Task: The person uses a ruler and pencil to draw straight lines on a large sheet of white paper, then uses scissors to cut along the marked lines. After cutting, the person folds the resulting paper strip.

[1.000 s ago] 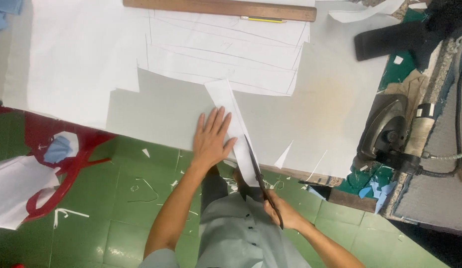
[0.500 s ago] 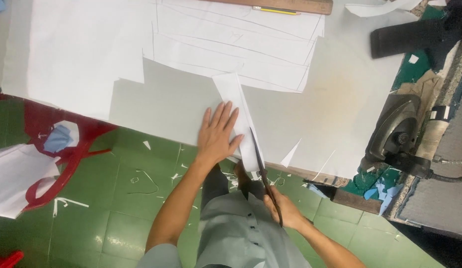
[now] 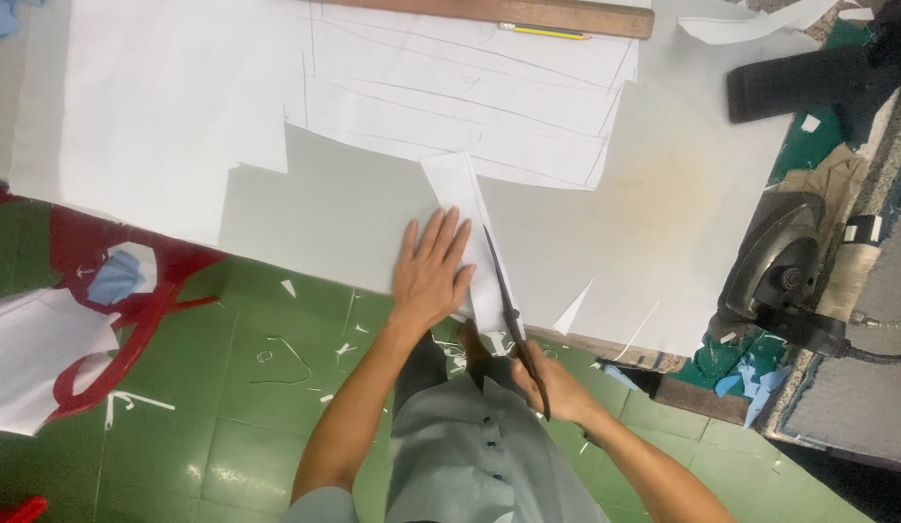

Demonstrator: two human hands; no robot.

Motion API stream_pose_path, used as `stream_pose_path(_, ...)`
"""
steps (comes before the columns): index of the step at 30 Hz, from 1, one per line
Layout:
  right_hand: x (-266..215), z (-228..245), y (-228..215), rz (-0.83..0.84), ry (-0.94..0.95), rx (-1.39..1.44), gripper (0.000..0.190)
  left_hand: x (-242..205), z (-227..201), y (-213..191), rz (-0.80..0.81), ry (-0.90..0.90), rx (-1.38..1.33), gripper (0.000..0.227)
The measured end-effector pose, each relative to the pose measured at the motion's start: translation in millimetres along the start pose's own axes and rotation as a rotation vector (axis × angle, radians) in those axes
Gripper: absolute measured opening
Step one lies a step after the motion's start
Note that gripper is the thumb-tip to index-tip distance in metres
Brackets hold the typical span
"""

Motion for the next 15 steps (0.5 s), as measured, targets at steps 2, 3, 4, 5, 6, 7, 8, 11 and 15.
stream_pose_path(2, 5, 0, -2, -0.013, 0.006, -0.01, 0.07, 0, 0, -2, 0.004, 0.0, 0.002, 0.059)
stream_pose_path(3, 7, 0, -5, -0.028, 0.012, -0.019, 0.071, 0, 0, -2, 0.007, 0.002, 0.004, 0.059)
stream_pose_path(4, 7, 3, -5, -0.026, 0.013, -0.021, 0.071, 0, 0, -1, 0.007, -0.001, 0.003, 0.059)
stream_pose_path(5, 7, 5, -6, -0.033, 0.024, -0.012, 0.072, -1, 1, 0, 0.006, 0.002, 0.009, 0.059)
stream_pose_path(6, 7, 7, -7, -0.04, 0.036, -0.004, 0.074, -1, 1, 0, 0.005, 0.005, 0.015, 0.059)
stream_pose_path(7, 7, 7, -5, -0.04, 0.036, -0.004, 0.074, -1, 1, 0, 0.005, 0.005, 0.015, 0.059)
stream_pose_path(8, 7, 7, -4, -0.045, 0.042, 0.01, 0.066, -1, 1, 1, 0.005, 0.003, 0.015, 0.06)
stream_pose_path(11, 1, 18, -8, -0.043, 0.055, 0.059, 0.059, 0, 1, 0, 0.008, -0.002, 0.007, 0.06)
stream_pose_path(15, -3, 13, -5, 0.074, 0.055, 0.084, 0.072, -1, 1, 1, 0.005, 0.001, 0.013, 0.061)
Point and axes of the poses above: each hand's wrist, its own x-axis towards the middle knuckle, its own y-axis out of the palm, z = x × y, the point moved 10 cm from there along x, towards the middle knuckle, and after that the axes turned 10 degrees about y, right-handed, at the moved point
